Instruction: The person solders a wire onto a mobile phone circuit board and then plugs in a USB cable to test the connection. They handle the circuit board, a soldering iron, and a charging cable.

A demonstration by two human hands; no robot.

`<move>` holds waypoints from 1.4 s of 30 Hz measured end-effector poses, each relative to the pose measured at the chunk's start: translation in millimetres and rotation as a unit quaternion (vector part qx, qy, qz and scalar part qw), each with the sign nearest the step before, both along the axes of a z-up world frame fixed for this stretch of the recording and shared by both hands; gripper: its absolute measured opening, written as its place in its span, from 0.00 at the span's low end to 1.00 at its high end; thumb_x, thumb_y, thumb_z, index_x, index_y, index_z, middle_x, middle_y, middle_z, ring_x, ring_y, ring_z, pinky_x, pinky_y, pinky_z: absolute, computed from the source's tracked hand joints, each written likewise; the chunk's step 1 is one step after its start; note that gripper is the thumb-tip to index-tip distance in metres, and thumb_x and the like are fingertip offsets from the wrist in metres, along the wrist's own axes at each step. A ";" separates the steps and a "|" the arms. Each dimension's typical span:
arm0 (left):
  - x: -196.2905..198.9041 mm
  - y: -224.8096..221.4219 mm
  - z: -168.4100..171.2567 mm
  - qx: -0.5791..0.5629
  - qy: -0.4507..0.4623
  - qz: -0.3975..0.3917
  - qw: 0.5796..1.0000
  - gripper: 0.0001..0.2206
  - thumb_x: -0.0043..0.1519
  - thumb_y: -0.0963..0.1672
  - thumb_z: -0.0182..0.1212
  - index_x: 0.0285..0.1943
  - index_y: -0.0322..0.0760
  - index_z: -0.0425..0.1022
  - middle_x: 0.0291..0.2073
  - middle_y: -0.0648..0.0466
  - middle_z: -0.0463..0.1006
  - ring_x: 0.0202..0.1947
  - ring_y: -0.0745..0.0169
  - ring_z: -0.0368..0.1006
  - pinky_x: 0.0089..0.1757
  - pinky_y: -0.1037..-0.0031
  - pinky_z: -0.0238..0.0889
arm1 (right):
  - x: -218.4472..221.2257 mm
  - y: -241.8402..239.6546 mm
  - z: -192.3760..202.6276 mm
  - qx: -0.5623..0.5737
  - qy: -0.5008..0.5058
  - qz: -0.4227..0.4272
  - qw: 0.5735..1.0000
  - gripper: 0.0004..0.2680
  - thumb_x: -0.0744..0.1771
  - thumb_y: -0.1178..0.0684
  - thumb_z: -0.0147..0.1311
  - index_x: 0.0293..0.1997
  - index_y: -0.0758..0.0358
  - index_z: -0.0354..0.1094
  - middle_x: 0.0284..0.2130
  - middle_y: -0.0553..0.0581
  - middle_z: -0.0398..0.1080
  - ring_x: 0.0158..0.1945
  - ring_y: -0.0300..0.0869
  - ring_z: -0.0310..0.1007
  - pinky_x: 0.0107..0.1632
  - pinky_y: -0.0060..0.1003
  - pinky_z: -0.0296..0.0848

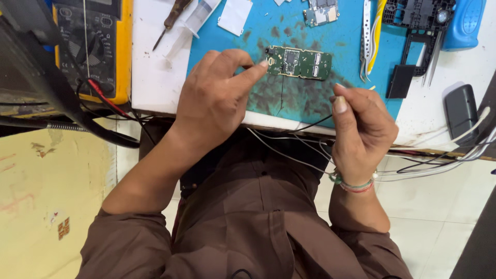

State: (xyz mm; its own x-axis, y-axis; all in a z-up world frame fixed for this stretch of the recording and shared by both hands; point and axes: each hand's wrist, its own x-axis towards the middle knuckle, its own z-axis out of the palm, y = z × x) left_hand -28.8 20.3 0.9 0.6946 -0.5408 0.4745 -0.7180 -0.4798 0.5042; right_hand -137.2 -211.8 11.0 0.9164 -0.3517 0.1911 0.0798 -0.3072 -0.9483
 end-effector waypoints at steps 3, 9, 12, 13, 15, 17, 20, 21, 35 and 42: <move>5.5 -2.7 -1.4 -0.040 0.062 0.001 0.997 0.09 0.67 0.38 0.67 0.55 0.37 0.80 0.44 0.52 0.74 0.42 0.53 0.69 0.44 0.66 0.66 | 13.6 -6.1 5.4 -0.020 0.005 0.028 0.999 0.04 0.74 0.66 0.57 0.55 0.72 0.74 0.41 0.54 0.73 0.39 0.30 0.69 0.42 0.22 0.66; 8.3 -3.0 -8.7 -0.073 0.088 -0.012 0.993 0.09 0.69 0.38 0.68 0.57 0.34 0.78 0.44 0.53 0.74 0.44 0.53 0.72 0.46 0.65 0.66 | 30.6 -9.3 0.7 0.026 0.021 0.027 0.999 0.05 0.73 0.67 0.59 0.56 0.72 0.74 0.39 0.51 0.72 0.38 0.29 0.68 0.42 0.21 0.67; 9.0 -2.5 -8.0 -0.044 0.089 -0.016 0.995 0.11 0.66 0.36 0.67 0.57 0.34 0.79 0.43 0.51 0.73 0.43 0.52 0.71 0.45 0.65 0.66 | 37.5 -7.4 -2.6 0.053 0.037 0.030 0.997 0.06 0.73 0.66 0.60 0.55 0.71 0.74 0.38 0.50 0.74 0.38 0.28 0.69 0.43 0.20 0.67; 8.8 -2.9 -7.6 -0.034 0.085 -0.014 0.996 0.11 0.66 0.36 0.67 0.57 0.34 0.79 0.44 0.51 0.73 0.43 0.51 0.71 0.45 0.65 0.66 | 38.9 -6.8 -3.8 0.042 0.039 0.036 0.998 0.05 0.73 0.66 0.61 0.55 0.71 0.74 0.39 0.50 0.74 0.39 0.28 0.70 0.43 0.20 0.68; 9.6 -4.0 -6.6 -0.015 0.078 -0.013 0.997 0.12 0.64 0.35 0.66 0.56 0.33 0.79 0.45 0.50 0.73 0.44 0.50 0.70 0.46 0.64 0.66 | 41.6 -6.2 -5.6 0.010 0.041 0.042 0.998 0.04 0.73 0.66 0.61 0.53 0.72 0.74 0.39 0.51 0.75 0.39 0.27 0.70 0.43 0.20 0.68; 9.5 -4.6 -6.1 -0.007 0.076 -0.014 0.997 0.14 0.63 0.35 0.65 0.58 0.33 0.78 0.46 0.51 0.73 0.45 0.51 0.70 0.48 0.64 0.66 | 41.7 -5.8 -7.3 -0.020 0.045 0.041 0.998 0.02 0.73 0.66 0.62 0.50 0.73 0.74 0.39 0.51 0.75 0.38 0.27 0.69 0.41 0.20 0.67; 10.2 -4.9 -5.5 0.005 0.079 -0.016 0.997 0.15 0.63 0.34 0.65 0.58 0.33 0.78 0.46 0.51 0.73 0.44 0.52 0.70 0.48 0.64 0.66 | 41.7 -6.1 -9.6 -0.027 0.046 0.039 0.998 0.02 0.73 0.66 0.62 0.50 0.73 0.74 0.39 0.51 0.75 0.37 0.27 0.69 0.40 0.20 0.67; 10.2 -4.8 -5.3 0.010 0.082 -0.016 0.996 0.15 0.62 0.34 0.65 0.58 0.33 0.79 0.45 0.51 0.73 0.44 0.52 0.70 0.47 0.64 0.66 | 41.3 -5.9 -10.0 -0.028 0.045 0.040 0.998 0.02 0.73 0.66 0.62 0.50 0.73 0.74 0.40 0.51 0.75 0.37 0.27 0.69 0.41 0.20 0.67; 8.7 -7.4 -5.1 0.045 0.034 -0.019 0.998 0.15 0.64 0.37 0.64 0.60 0.32 0.77 0.48 0.51 0.72 0.44 0.54 0.68 0.47 0.65 0.65 | 42.1 3.1 -14.9 -0.076 0.024 0.014 0.997 0.03 0.73 0.67 0.62 0.52 0.74 0.73 0.40 0.53 0.75 0.39 0.28 0.72 0.43 0.22 0.72; 7.9 -7.7 -4.7 0.058 0.018 -0.020 0.998 0.18 0.61 0.40 0.66 0.61 0.32 0.77 0.49 0.51 0.70 0.44 0.54 0.68 0.46 0.65 0.65 | 44.7 7.9 -12.7 -0.091 0.035 0.012 0.995 0.02 0.73 0.66 0.63 0.49 0.72 0.73 0.37 0.52 0.76 0.37 0.28 0.73 0.42 0.22 0.71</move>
State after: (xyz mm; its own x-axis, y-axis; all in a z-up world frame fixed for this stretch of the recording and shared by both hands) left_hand -21.0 12.7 -3.7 0.6872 -0.6178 0.3822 -0.7199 -0.5085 0.4724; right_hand -92.5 -203.8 -1.8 0.9374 -0.2954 0.1846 0.0241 -0.4737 -0.8804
